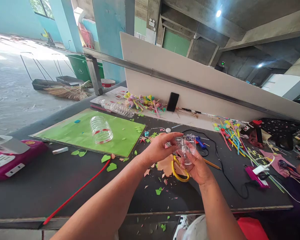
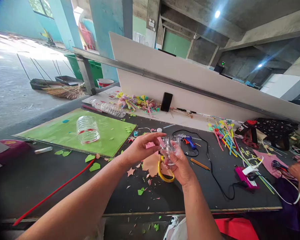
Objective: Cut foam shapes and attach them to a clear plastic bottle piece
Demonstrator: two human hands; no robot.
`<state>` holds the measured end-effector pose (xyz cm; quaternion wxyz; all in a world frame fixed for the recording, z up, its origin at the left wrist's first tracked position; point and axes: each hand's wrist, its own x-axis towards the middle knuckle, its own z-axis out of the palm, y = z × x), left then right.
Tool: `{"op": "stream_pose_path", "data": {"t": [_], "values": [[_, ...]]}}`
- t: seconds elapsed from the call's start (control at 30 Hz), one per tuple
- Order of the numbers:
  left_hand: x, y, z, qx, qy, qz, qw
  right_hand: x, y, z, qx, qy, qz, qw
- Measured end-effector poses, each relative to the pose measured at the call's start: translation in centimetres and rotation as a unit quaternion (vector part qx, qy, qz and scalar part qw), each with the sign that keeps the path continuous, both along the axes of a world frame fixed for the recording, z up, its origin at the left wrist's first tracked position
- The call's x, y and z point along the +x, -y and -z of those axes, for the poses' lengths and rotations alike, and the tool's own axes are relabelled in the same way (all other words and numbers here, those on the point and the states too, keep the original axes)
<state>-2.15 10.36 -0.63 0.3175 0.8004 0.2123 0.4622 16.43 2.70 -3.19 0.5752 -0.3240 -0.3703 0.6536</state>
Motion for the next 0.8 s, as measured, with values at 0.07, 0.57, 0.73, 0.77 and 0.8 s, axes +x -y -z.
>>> {"op": "stream_pose_path", "data": {"t": [0.07,0.57,0.73,0.77,0.8], "values": [[-0.2,-0.3,0.0,0.008,-0.001,-0.026,1.000,0.3,0.1,-0.1,0.009,-0.001,-0.002,1.000],[-0.7,-1.1,-0.4,0.085,0.003,0.032,0.996,0.1,1.0,-0.5,0.006,0.091,-0.063,0.994],[-0.6,-0.9,-0.2,0.094,0.002,0.023,0.995,0.0,1.0,-0.4,0.012,0.107,-0.079,0.991],[-0.6,-0.9,-0.2,0.094,0.003,0.024,0.995,0.0,1.0,-0.3,0.015,0.106,-0.081,0.991],[-0.5,-0.8,-0.2,0.094,0.004,0.026,0.995,0.1,0.9,-0.1,0.017,0.106,-0.082,0.991]]}}
